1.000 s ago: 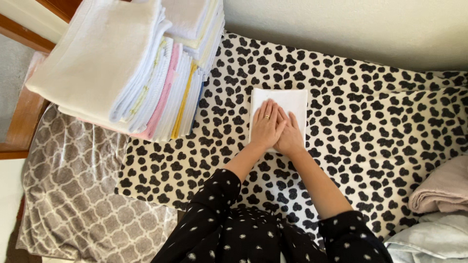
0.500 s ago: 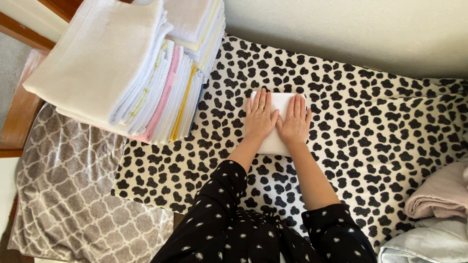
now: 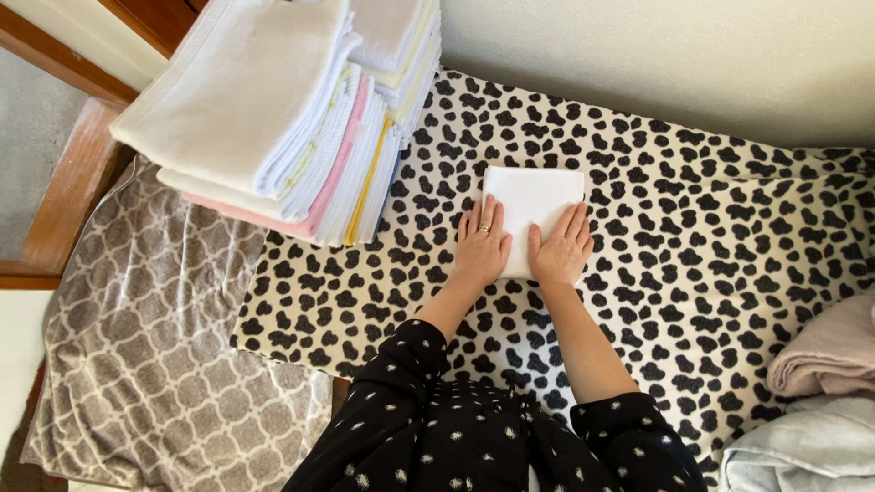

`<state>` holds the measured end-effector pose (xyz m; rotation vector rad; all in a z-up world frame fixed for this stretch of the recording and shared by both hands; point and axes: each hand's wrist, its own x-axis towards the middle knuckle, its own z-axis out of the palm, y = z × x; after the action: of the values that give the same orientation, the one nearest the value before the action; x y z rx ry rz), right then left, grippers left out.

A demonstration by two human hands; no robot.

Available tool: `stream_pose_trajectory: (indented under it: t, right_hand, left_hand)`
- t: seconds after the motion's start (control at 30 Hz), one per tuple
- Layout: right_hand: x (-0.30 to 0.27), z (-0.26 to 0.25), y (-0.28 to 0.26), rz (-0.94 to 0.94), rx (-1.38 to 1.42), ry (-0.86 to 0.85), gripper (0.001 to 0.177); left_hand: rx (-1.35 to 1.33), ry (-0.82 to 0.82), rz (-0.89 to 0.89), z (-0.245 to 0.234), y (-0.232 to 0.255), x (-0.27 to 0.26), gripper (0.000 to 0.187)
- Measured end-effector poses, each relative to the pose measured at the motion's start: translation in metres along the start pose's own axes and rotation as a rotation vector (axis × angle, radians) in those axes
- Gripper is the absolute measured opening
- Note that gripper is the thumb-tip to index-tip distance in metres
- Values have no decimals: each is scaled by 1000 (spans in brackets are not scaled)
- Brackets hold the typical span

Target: The person folds several white cloths one at a time and places them onto a stack.

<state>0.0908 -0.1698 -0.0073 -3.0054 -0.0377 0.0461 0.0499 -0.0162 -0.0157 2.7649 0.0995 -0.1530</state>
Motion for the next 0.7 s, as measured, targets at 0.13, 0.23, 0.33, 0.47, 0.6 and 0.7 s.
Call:
stream_pose_trajectory:
  t: [0.13,0.23,0.33,0.47,0.6,0.7]
  right_hand:
    - [-2,7,11,57,17,104,94]
    - [13,26,39,105,160,186,94]
    - [38,46,77,276,614,-77,72]
    - [29,-10,70,513,1036,-393,71]
    - [25,-41,54,525,1363,-558,72]
    - [4,-99,17,531,1371,-589,80]
  left_hand:
    - [-21,95,47,4,-10,-29,66]
    - [-12,115,78,11,-22,-47,68]
    - [0,120,120,23,-35,-63,67]
    - [37,306,194,22,-45,-89,67]
    - [23,330,189,12,-56,-108,62]
    - [15,343,94,3,-63,-118,59]
